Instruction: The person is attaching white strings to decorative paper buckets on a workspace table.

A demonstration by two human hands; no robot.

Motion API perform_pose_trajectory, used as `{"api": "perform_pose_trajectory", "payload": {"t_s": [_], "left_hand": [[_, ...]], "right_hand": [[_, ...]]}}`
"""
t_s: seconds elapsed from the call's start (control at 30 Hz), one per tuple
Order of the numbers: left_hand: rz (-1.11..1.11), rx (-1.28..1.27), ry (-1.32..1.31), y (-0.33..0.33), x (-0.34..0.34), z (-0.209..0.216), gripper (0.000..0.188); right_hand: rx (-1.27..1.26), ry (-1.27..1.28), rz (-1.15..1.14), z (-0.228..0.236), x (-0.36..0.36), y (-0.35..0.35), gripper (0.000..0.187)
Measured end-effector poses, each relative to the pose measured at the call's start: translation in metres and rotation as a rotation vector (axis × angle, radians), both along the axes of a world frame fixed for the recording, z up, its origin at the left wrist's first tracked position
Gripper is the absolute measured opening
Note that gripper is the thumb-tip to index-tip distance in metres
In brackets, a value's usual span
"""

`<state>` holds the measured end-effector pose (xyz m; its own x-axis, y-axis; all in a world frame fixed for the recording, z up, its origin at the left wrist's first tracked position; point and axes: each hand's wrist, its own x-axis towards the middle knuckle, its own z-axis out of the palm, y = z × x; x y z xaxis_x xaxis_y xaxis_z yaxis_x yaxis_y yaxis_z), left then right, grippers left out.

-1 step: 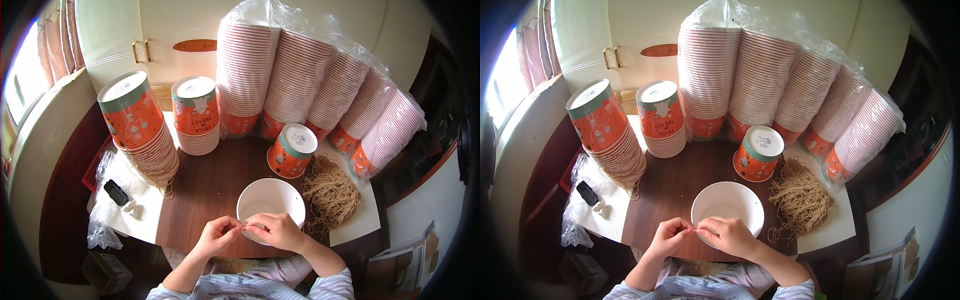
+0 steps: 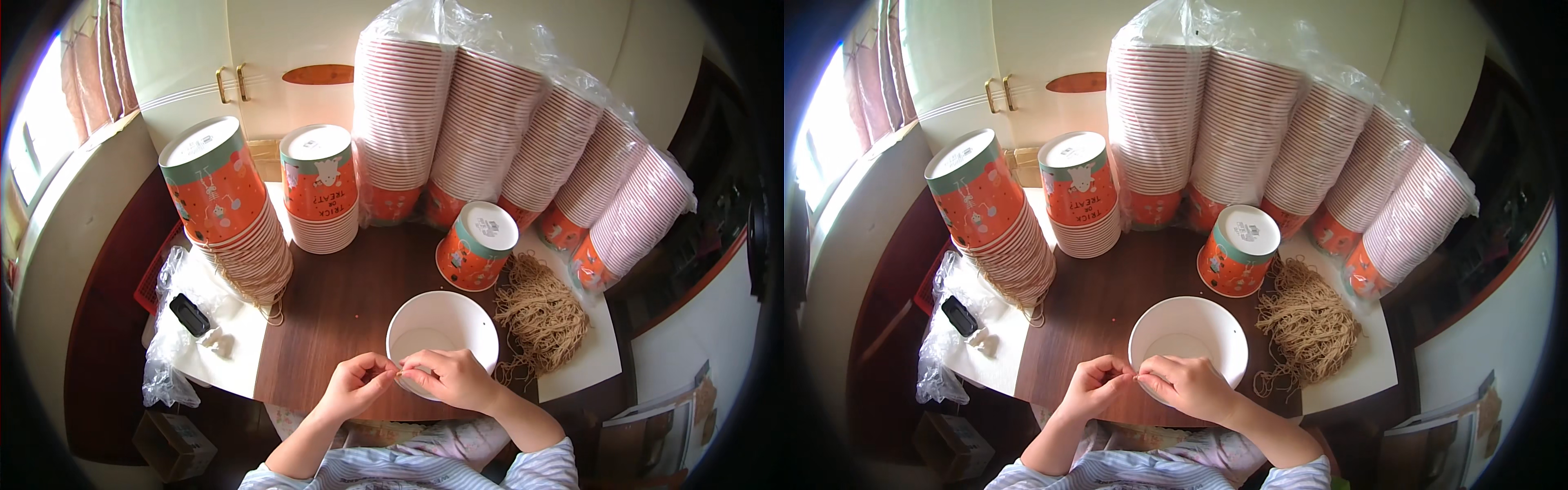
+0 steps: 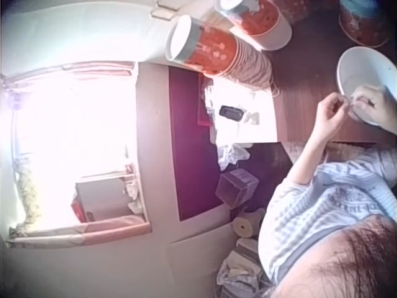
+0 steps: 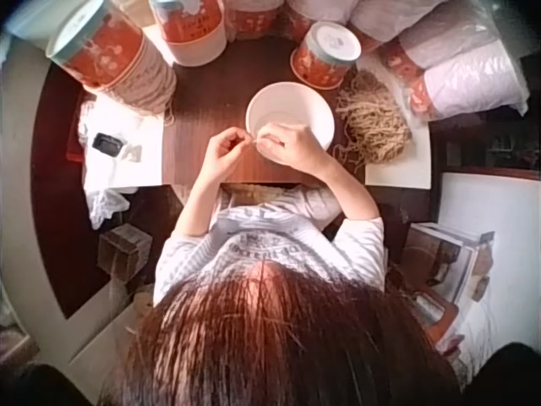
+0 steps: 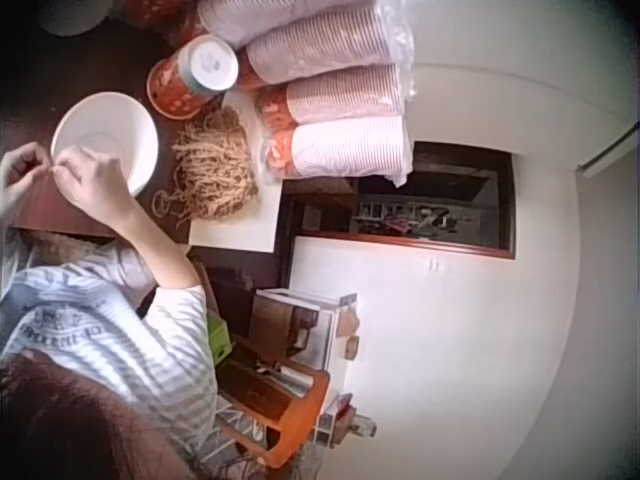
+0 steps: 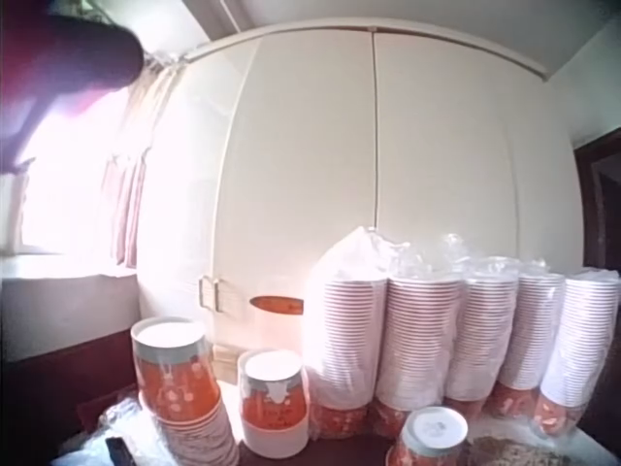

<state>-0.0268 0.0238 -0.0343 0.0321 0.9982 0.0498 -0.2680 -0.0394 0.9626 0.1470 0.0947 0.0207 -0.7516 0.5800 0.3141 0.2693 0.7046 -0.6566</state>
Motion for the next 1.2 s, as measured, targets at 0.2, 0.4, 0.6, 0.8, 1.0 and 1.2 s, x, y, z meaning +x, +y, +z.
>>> {"api": "perform_pose_trajectory", "payload": {"t_s": [0.2, 0.4, 0.6, 0.8, 1.0, 1.2], "left_hand": [[0.018, 0.043, -0.050, 0.001, 0.004, -0.002, 0.007], [0.056, 0.137, -0.123, 0.003, 0.009, -0.004, 0.006], [0.090, 0.194, 0.073, 0.002, 0.004, -0.006, 0.006], [0.068, 0.150, -0.032, -0.001, 0.007, 0.003, 0.005], [0.211, 0.305, 0.250, -0.001, 0.001, 0.007, 0.009], [0.298, 0.410, 0.476, -0.002, 0.000, 0.021, 0.021]], "right_hand": [[-0.073, -0.068, -0.030, 0.000, 0.001, -0.004, 0.011], [-0.159, 0.023, -0.017, -0.011, 0.001, -0.006, 0.012], [-0.277, -0.084, -0.081, 0.010, -0.003, -0.009, 0.017], [0.015, 0.012, -0.075, -0.010, -0.004, -0.009, 0.023], [0.005, 0.082, -0.078, -0.009, -0.005, -0.008, 0.012], [0.003, 0.151, -0.072, -0.005, -0.005, -0.009, 0.010]]}}
